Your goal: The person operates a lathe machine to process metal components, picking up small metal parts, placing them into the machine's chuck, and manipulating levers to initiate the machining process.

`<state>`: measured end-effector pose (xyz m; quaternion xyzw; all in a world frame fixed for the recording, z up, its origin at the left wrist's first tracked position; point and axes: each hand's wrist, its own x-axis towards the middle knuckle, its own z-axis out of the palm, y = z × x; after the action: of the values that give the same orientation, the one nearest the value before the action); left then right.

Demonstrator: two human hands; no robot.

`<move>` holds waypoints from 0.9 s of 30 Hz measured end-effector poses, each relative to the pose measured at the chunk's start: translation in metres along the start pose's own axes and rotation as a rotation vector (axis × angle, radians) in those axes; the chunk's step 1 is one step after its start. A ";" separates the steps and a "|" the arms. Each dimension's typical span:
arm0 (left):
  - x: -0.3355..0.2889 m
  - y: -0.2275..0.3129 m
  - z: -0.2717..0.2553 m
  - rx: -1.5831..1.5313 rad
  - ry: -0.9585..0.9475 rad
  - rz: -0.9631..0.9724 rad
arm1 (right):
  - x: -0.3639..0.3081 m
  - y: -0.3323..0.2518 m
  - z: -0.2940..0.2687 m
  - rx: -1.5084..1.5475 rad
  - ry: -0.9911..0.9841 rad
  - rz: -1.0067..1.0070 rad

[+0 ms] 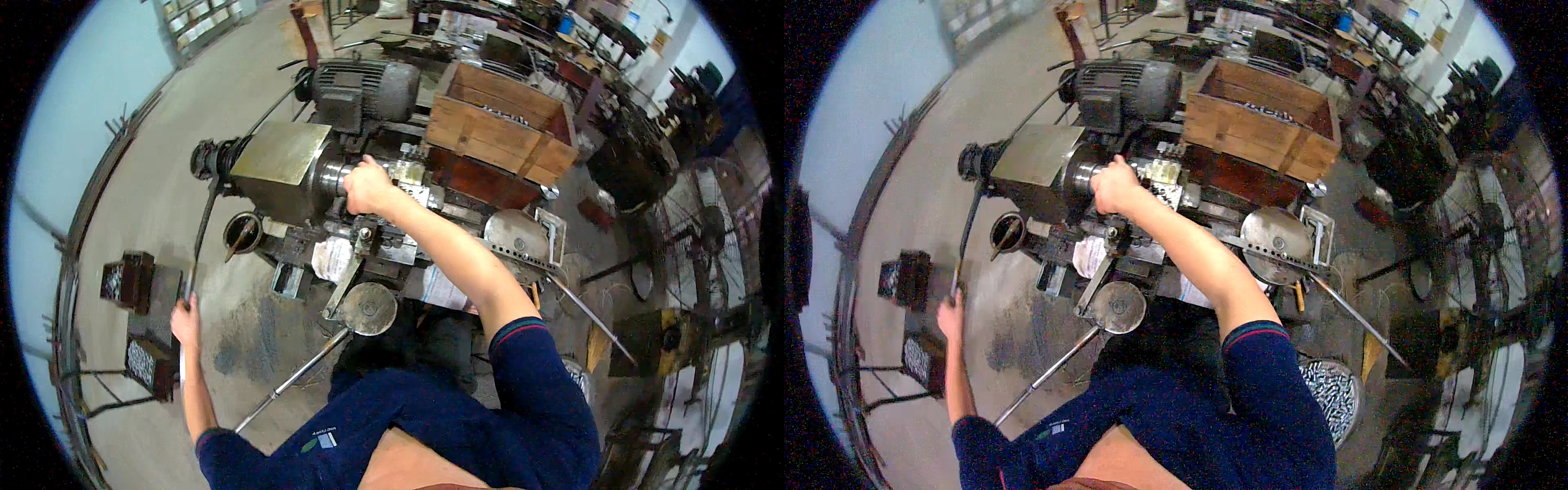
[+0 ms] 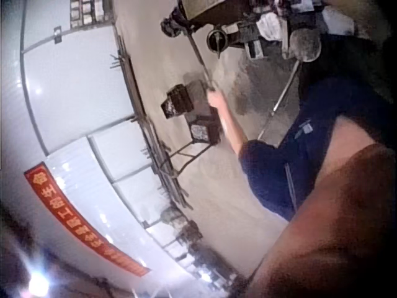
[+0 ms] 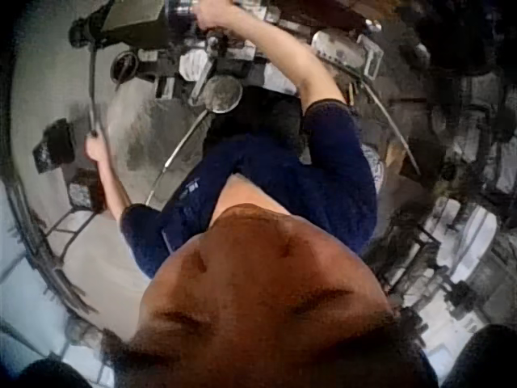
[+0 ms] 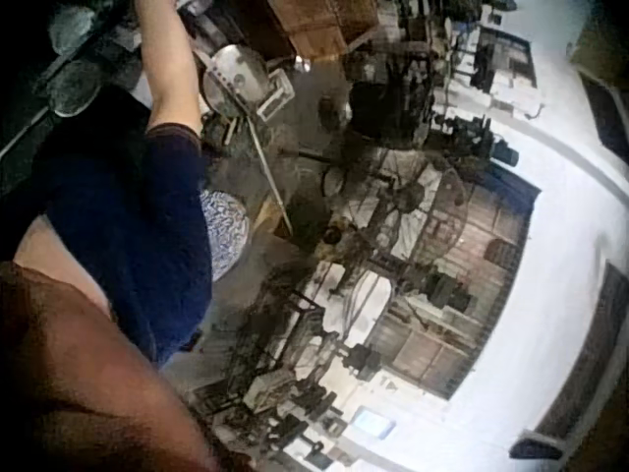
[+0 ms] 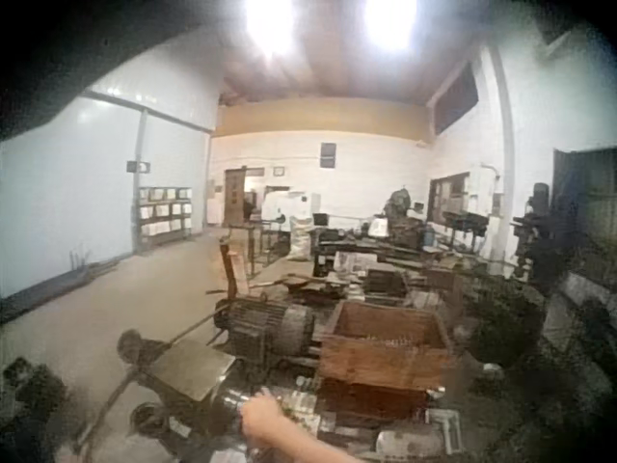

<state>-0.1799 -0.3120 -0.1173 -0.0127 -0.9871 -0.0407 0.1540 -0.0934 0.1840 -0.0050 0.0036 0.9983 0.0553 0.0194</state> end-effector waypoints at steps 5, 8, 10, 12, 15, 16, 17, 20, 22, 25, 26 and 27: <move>-0.055 0.068 -0.048 -0.106 0.006 -0.025 | -0.004 0.005 0.001 0.035 0.079 -0.023; -0.047 0.062 -0.056 -0.220 -0.168 0.004 | -0.016 0.005 -0.009 -0.024 0.078 -0.020; -0.031 0.044 -0.053 -0.408 -0.372 0.062 | -0.032 0.015 -0.026 -0.075 0.183 0.020; -0.018 0.036 -0.057 -0.627 -0.497 0.120 | -0.066 0.046 -0.066 -0.034 0.323 0.042; 0.013 0.047 -0.036 -0.895 -0.591 0.105 | -0.092 0.125 -0.077 0.060 0.430 0.367; 0.023 0.054 -0.028 -0.928 -0.609 0.071 | -0.097 0.151 -0.080 0.070 0.411 0.440; 0.033 0.058 -0.020 -0.945 -0.660 0.052 | -0.105 0.166 -0.081 -0.007 0.520 0.482; 0.047 0.062 0.000 -0.933 -0.599 0.199 | -0.140 0.180 -0.084 -0.018 0.721 0.523; 0.044 0.056 0.005 -0.986 -0.633 0.151 | -0.174 0.175 -0.071 0.134 0.818 0.386; 0.042 0.036 0.008 -1.031 -0.697 0.043 | -0.258 0.154 -0.043 0.387 0.730 0.385; 0.028 0.051 -0.009 -1.008 -0.635 0.082 | -0.289 0.155 -0.020 0.410 0.719 0.438; 0.034 0.032 -0.005 -0.891 -0.619 0.096 | -0.325 0.154 0.002 0.425 0.723 0.521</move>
<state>-0.2094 -0.2799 -0.0996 -0.1334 -0.8719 -0.4422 -0.1624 0.2318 0.3347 0.0231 0.2375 0.8961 -0.1489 -0.3440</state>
